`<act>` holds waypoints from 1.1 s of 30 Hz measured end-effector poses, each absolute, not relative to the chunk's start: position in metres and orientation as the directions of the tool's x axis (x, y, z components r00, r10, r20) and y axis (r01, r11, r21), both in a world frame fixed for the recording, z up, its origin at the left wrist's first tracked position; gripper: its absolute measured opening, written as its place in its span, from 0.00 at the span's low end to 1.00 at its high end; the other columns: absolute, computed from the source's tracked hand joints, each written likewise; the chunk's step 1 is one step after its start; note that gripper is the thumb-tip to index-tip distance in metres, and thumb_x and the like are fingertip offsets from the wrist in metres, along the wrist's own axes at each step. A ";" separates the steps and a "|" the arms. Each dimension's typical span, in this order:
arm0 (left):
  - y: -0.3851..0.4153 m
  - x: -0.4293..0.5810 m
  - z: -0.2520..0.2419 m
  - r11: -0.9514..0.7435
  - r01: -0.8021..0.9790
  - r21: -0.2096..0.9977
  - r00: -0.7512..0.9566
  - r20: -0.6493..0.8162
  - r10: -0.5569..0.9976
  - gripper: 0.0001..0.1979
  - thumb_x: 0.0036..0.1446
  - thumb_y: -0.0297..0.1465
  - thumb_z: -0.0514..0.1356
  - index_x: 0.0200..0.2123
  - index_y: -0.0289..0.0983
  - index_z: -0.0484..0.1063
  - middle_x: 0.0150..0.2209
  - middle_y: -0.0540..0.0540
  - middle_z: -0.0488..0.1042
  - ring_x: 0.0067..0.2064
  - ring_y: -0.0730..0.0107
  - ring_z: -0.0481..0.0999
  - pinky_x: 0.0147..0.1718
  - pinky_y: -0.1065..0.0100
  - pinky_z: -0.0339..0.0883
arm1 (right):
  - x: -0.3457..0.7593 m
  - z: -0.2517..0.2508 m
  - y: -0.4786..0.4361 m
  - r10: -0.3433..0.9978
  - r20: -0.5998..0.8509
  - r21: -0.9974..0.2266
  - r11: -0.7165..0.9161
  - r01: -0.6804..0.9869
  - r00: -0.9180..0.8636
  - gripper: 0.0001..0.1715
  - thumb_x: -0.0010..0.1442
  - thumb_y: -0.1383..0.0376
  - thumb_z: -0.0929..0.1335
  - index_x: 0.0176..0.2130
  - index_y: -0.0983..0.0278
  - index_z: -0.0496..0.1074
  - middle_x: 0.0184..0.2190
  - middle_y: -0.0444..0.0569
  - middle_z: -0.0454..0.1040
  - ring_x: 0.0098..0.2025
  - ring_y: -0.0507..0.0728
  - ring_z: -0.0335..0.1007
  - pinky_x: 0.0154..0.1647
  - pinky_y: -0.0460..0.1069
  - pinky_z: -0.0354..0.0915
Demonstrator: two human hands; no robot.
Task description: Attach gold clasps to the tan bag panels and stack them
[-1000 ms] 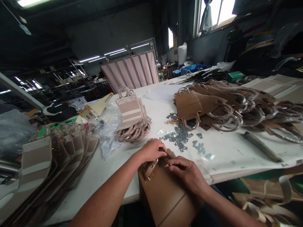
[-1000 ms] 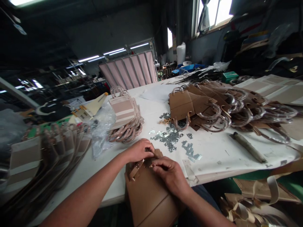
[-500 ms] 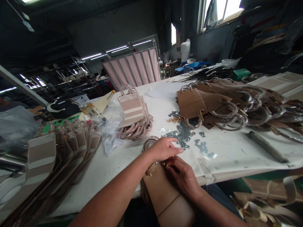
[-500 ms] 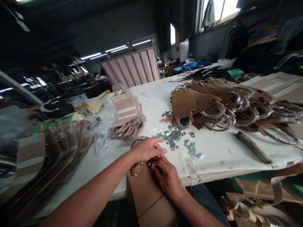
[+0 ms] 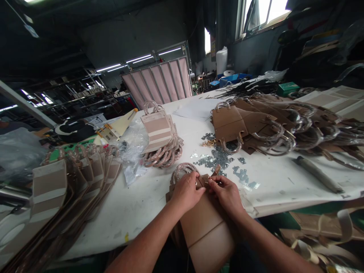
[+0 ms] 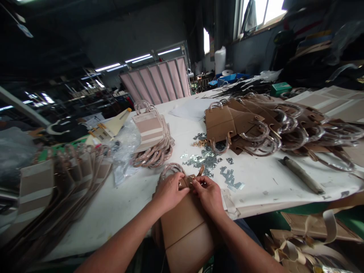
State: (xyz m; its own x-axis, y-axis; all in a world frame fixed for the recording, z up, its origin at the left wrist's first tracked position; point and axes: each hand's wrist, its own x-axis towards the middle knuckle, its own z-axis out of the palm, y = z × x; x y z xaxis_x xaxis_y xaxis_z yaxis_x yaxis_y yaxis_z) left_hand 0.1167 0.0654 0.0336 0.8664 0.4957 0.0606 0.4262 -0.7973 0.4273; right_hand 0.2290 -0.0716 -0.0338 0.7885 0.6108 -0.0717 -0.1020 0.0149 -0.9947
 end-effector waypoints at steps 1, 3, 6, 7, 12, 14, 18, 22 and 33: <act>0.065 0.119 0.036 -0.788 0.438 0.432 0.864 0.041 0.502 0.21 0.54 0.33 0.71 0.50 0.40 0.72 0.48 0.41 0.80 0.50 0.50 0.80 0.50 0.55 0.71 | 0.232 -0.032 -0.073 0.620 -0.052 -0.999 -0.022 -0.049 0.783 0.27 0.60 0.42 0.74 0.40 0.62 0.79 0.24 0.47 0.77 0.26 0.59 0.73 0.27 0.50 0.66; 0.064 0.123 0.042 -0.768 0.461 0.444 0.857 0.002 0.515 0.21 0.53 0.32 0.71 0.48 0.40 0.70 0.48 0.42 0.80 0.48 0.52 0.80 0.48 0.57 0.71 | 0.240 -0.028 -0.076 0.652 -0.018 -0.995 -0.084 0.048 0.758 0.24 0.61 0.44 0.73 0.39 0.62 0.79 0.24 0.46 0.78 0.25 0.59 0.74 0.27 0.50 0.65; 0.064 0.127 0.050 -0.741 0.504 0.444 0.840 -0.053 0.540 0.20 0.52 0.31 0.72 0.46 0.41 0.69 0.42 0.46 0.80 0.43 0.56 0.80 0.42 0.61 0.68 | 0.253 -0.022 -0.081 0.711 -0.018 -0.982 -0.144 0.120 0.703 0.19 0.61 0.48 0.72 0.39 0.61 0.79 0.24 0.45 0.78 0.26 0.59 0.75 0.29 0.50 0.65; 0.064 0.128 0.052 -0.733 0.520 0.438 0.833 -0.069 0.549 0.20 0.51 0.31 0.71 0.45 0.42 0.68 0.39 0.47 0.79 0.41 0.56 0.79 0.40 0.62 0.67 | 0.256 -0.020 -0.082 0.726 -0.024 -0.979 -0.157 0.131 0.688 0.19 0.61 0.49 0.71 0.39 0.61 0.80 0.24 0.45 0.78 0.26 0.59 0.75 0.28 0.50 0.65; 0.066 0.128 0.056 -0.737 0.520 0.432 0.838 -0.089 0.539 0.20 0.51 0.31 0.70 0.43 0.44 0.66 0.27 0.55 0.70 0.31 0.61 0.74 0.31 0.65 0.57 | 0.263 -0.007 -0.087 0.761 0.034 -0.957 -0.163 0.241 0.648 0.16 0.61 0.52 0.70 0.37 0.61 0.80 0.26 0.44 0.79 0.27 0.57 0.73 0.29 0.49 0.64; 0.066 0.128 0.058 -0.741 0.496 0.452 0.850 -0.079 0.520 0.19 0.51 0.30 0.70 0.43 0.44 0.66 0.27 0.55 0.70 0.30 0.62 0.73 0.31 0.65 0.56 | 0.263 -0.001 -0.089 0.769 0.064 -0.939 -0.170 0.300 0.637 0.14 0.60 0.53 0.70 0.35 0.60 0.80 0.26 0.44 0.79 0.27 0.57 0.72 0.29 0.49 0.62; 0.064 0.127 0.062 -0.742 0.482 0.465 0.856 -0.069 0.512 0.18 0.51 0.29 0.69 0.43 0.43 0.68 0.31 0.54 0.74 0.31 0.63 0.73 0.32 0.65 0.57 | 0.261 0.004 -0.093 0.769 0.084 -0.940 -0.150 0.307 0.634 0.13 0.60 0.54 0.70 0.33 0.60 0.80 0.27 0.44 0.79 0.28 0.57 0.71 0.30 0.49 0.62; 0.061 0.126 0.065 -0.755 0.463 0.465 0.860 -0.027 0.510 0.17 0.51 0.30 0.69 0.42 0.43 0.68 0.31 0.53 0.75 0.31 0.63 0.73 0.32 0.65 0.57 | 0.257 0.002 -0.096 0.733 0.086 -0.961 -0.118 0.251 0.675 0.14 0.62 0.53 0.70 0.35 0.60 0.80 0.27 0.45 0.79 0.28 0.58 0.73 0.30 0.50 0.64; 0.035 0.129 0.085 -0.679 0.509 0.530 0.778 0.055 0.626 0.12 0.53 0.28 0.69 0.34 0.42 0.67 0.30 0.54 0.74 0.32 0.66 0.72 0.34 0.66 0.56 | 0.246 -0.005 -0.097 0.704 0.332 -0.830 -0.098 0.549 0.627 0.10 0.67 0.58 0.69 0.44 0.58 0.79 0.35 0.47 0.81 0.35 0.60 0.77 0.38 0.52 0.68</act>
